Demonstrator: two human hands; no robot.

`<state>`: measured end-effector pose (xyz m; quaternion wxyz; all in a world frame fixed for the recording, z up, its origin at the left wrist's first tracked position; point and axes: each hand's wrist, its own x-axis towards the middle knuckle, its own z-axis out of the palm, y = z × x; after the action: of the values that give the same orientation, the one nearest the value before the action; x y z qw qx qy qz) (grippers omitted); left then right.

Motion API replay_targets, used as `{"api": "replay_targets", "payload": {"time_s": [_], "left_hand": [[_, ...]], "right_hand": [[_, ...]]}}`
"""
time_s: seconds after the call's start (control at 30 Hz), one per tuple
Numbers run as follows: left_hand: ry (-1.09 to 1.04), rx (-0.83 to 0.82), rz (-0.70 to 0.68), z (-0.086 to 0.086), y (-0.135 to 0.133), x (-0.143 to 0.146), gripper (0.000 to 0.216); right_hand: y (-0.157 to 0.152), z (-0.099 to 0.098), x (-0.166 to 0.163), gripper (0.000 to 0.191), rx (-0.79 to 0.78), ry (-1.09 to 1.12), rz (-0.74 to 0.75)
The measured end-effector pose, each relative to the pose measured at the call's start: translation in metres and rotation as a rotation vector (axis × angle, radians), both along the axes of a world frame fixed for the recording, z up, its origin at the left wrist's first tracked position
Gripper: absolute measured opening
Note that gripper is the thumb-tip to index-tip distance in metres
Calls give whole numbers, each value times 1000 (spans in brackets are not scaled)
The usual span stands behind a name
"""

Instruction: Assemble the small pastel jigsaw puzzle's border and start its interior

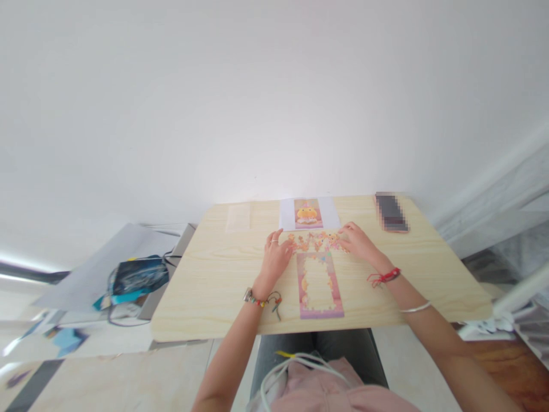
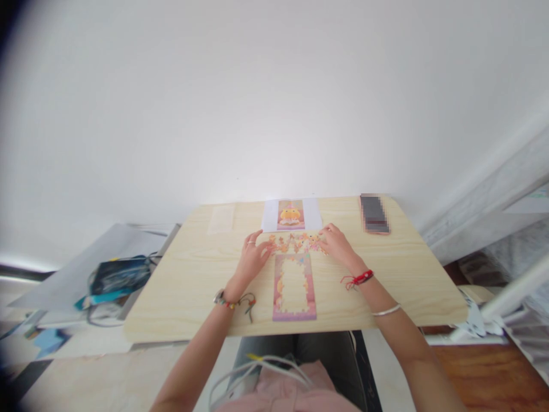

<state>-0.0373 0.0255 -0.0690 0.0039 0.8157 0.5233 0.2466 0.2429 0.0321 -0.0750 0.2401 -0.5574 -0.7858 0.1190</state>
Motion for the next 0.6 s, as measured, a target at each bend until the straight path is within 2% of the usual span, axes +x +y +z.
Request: {"api": "replay_targets", "payload": {"time_s": [0.17, 0.43, 0.6], "left_hand": [[14, 9, 46, -2, 0, -9, 18], [43, -9, 106, -8, -1, -29, 18], [28, -30, 109, -9, -2, -26, 19]], "right_hand": [[5, 1, -3, 7, -27, -53, 29], [-11, 6, 6, 12, 24, -144, 23], [-10, 18, -6, 14, 65, -110, 19]]}}
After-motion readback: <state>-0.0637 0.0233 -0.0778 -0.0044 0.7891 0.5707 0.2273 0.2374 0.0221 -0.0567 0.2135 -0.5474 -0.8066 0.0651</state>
